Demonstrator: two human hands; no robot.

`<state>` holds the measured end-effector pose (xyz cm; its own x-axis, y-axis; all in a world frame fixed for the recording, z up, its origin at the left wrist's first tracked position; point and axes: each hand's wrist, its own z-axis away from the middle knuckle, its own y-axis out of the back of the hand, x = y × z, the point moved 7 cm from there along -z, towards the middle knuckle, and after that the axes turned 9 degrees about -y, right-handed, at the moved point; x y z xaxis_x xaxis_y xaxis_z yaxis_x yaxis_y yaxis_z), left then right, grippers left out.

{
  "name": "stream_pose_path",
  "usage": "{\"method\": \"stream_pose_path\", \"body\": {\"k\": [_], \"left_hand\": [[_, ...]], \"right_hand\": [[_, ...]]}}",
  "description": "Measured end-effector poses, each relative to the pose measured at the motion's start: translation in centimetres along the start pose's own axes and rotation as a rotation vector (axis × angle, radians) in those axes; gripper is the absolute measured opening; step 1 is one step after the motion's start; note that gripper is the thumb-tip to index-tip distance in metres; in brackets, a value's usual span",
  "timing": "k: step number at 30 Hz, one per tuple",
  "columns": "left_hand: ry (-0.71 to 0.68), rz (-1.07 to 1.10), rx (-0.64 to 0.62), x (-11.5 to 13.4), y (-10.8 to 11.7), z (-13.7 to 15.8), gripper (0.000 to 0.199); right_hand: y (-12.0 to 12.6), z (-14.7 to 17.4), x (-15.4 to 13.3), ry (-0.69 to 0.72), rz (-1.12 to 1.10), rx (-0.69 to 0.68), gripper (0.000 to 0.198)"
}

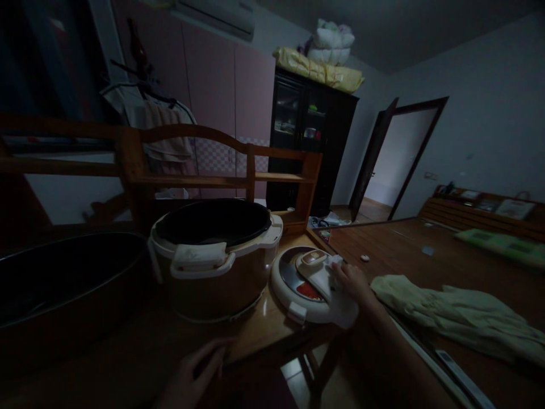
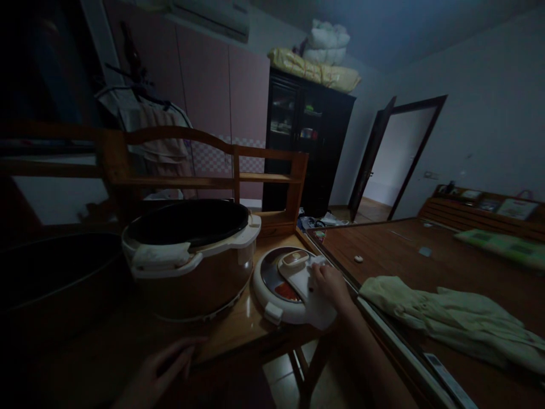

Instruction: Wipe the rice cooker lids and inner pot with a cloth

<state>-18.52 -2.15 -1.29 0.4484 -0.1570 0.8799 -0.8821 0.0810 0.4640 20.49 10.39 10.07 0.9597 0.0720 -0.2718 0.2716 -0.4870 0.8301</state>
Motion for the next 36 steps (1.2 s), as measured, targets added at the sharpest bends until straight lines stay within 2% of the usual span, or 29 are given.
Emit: {"method": "stream_pose_path", "body": {"k": [4, 9, 14, 22, 28, 36], "left_hand": [[-0.007, 0.006, -0.004, 0.0, -0.1, 0.1, 0.049], [0.000, 0.013, -0.014, -0.3, -0.2, 0.2, 0.049], [0.023, 0.021, -0.018, -0.6, -0.2, 0.2, 0.051], [0.036, -0.004, -0.015, -0.6, -0.1, 0.1, 0.051], [0.039, 0.009, 0.020, -0.5, 0.2, 0.0, 0.050], [0.055, 0.008, 0.005, -0.1, 0.1, 0.0, 0.055]], "right_hand": [[-1.6, 0.2, -2.4, 0.114, 0.143, -0.072, 0.030], [-2.7, 1.0, -4.5, 0.184, 0.209, -0.069, 0.030], [-2.3, 2.2, -5.1, 0.192, 0.190, -0.011, 0.037], [-1.5, 3.6, -6.0, 0.280, 0.164, 0.018, 0.032], [-1.4, 5.2, -6.7, 0.344, 0.105, 0.107, 0.032], [-0.9, 6.0, -8.2, 0.424, -0.010, 0.085, 0.031]]}}
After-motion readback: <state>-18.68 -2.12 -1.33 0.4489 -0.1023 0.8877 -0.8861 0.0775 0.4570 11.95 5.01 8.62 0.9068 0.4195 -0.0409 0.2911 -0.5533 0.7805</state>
